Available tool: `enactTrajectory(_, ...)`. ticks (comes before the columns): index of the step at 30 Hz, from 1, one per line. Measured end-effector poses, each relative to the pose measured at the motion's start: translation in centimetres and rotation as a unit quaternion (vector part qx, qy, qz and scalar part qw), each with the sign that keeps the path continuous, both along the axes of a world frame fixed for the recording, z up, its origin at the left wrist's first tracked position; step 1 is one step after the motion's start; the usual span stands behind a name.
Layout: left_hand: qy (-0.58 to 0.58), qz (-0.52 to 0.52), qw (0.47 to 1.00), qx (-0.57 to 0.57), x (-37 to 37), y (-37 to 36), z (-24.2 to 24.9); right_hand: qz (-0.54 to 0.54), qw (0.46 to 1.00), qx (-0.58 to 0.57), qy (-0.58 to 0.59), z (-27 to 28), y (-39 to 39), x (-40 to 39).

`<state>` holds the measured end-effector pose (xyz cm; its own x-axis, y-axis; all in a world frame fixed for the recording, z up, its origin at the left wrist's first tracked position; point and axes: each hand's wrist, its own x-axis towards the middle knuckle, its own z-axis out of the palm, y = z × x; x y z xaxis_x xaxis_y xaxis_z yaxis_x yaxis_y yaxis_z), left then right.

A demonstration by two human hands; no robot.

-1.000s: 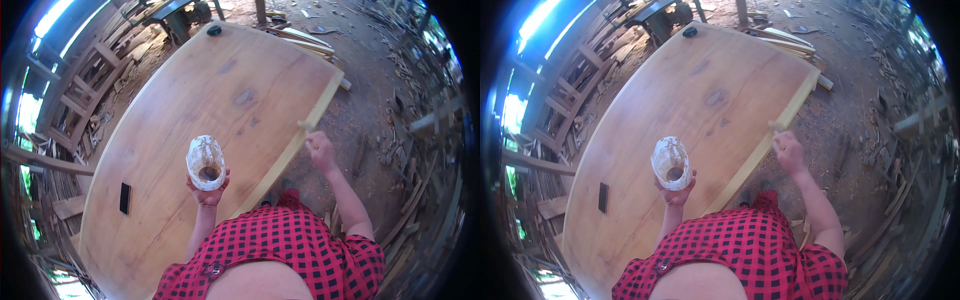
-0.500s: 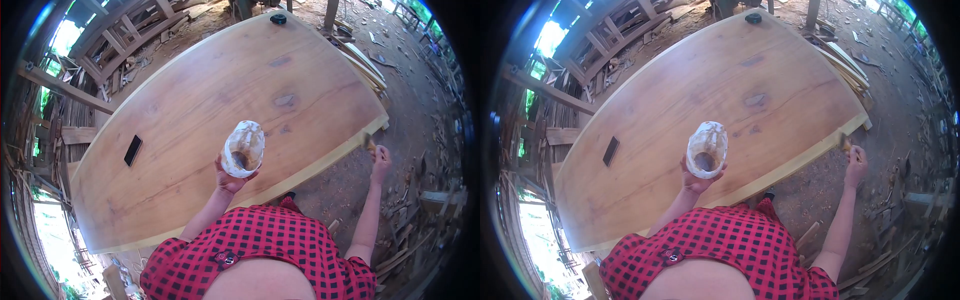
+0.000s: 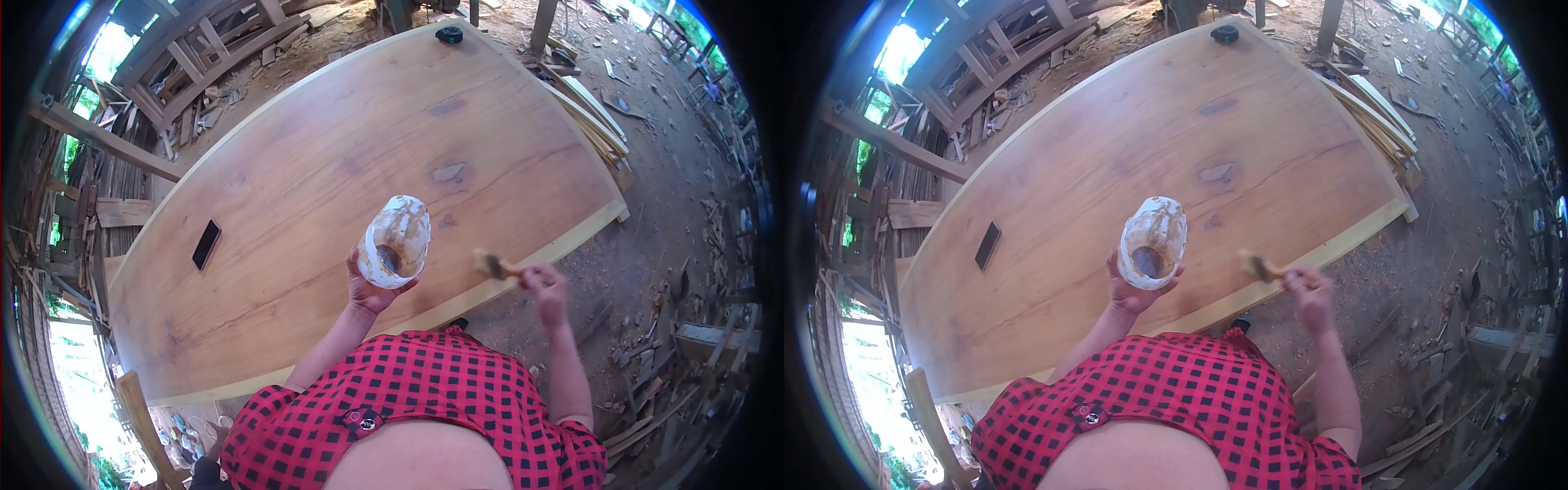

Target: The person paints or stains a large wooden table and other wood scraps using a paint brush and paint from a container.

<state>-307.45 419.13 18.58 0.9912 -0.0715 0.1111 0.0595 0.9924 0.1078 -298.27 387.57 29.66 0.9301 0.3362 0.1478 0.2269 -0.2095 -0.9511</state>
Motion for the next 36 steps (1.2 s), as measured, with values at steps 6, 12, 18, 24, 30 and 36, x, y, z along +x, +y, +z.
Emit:
enactTrajectory(6,0.022,0.020,0.999,0.025,0.3,-0.5,0.7,-0.295,0.932,-0.066,-0.201,3.8,-11.3,13.7)
enactTrajectory(12,0.027,0.014,0.999,0.034,0.4,-0.4,1.0,-0.269,0.852,-0.255,-0.370,3.2,-8.9,14.5)
enactTrajectory(18,0.030,0.008,0.999,0.034,1.2,-0.6,2.0,0.024,0.935,-0.152,-0.319,1.0,1.6,2.1)
enactTrajectory(24,0.038,0.028,0.999,0.001,2.8,-1.8,2.4,-0.145,0.986,0.076,-0.011,1.8,-5.7,9.9)
enactTrajectory(30,0.059,0.052,0.997,0.017,1.9,-1.8,3.2,-0.343,0.912,-0.039,-0.221,2.9,-15.9,20.8)
enactTrajectory(36,0.046,0.037,0.998,-0.006,1.8,0.2,0.5,-0.188,0.877,-0.230,-0.377,0.1,-4.9,11.7)
